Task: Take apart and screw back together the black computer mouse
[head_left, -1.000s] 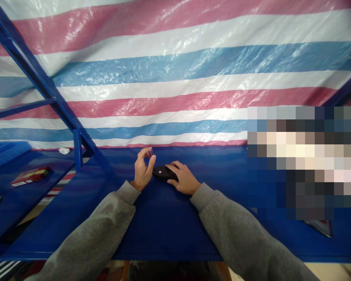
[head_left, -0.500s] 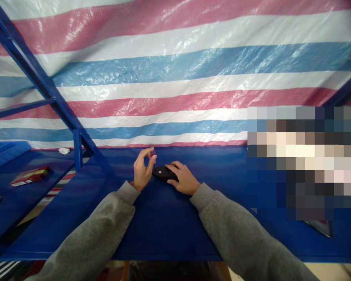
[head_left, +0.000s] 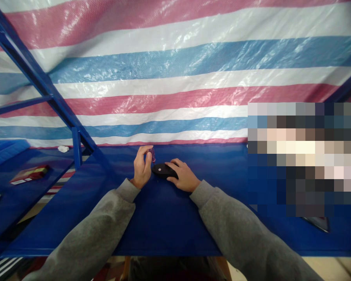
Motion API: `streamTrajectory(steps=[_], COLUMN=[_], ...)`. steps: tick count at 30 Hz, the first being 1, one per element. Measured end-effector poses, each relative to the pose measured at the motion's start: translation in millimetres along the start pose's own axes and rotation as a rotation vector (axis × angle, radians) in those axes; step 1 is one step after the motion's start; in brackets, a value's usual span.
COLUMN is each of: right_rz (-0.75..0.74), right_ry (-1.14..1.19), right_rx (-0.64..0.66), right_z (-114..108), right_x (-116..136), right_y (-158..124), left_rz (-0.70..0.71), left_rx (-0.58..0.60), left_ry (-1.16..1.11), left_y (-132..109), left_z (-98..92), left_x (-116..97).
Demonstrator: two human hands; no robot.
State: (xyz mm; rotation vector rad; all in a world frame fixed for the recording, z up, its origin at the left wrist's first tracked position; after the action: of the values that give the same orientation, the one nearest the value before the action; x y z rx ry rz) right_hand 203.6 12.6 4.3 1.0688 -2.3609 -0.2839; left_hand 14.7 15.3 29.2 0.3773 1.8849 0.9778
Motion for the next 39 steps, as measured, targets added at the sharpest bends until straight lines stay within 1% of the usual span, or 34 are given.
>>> streamTrajectory(steps=[3,5,12,21,25,28,32,39], right_rz=[-0.004,-0.002,0.0,0.012,0.015,0.014,0.012,0.019], right_ry=[0.001,0.002,0.003,0.003,0.001,0.005,0.004,0.008], right_rx=[-0.003,-0.005,-0.005,0.008,0.001,0.0,0.004,0.004], right_z=[0,0,0,-2,-2,-3,-2,-1], right_x=[0,0,0,1,1,1,1,1], right_y=[0,0,0,0,0,0,0,0], left_rz=[-0.027,-0.018,0.011,0.066,0.133,0.163,0.158,0.119], left_rx=[0.032,0.035,-0.028,-0.035,-0.079,-0.091,-0.079,-0.051], left_ry=[-0.069,-0.068,-0.026,0.025,0.069,0.081,0.089,0.033], left_y=[0,0,0,0,4,6,7,4], left_z=[0.7,1.2,1.5,0.0,0.2,0.1,-1.4,-3.4], left_x=[-3,-5,-7,-1,-6,-11,-13,-9])
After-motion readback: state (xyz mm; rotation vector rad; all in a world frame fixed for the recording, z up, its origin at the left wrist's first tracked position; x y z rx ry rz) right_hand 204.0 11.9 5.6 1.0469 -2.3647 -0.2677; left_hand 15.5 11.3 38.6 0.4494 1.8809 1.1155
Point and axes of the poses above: each hand's wrist, its own y-axis towards the middle knuckle, its own z-axis out of the palm, x = y × z, the point moved 1 cm from there along y, towards the middle knuckle, and after that the axes turned 5 degrees about -z, right-handed, at the moved point
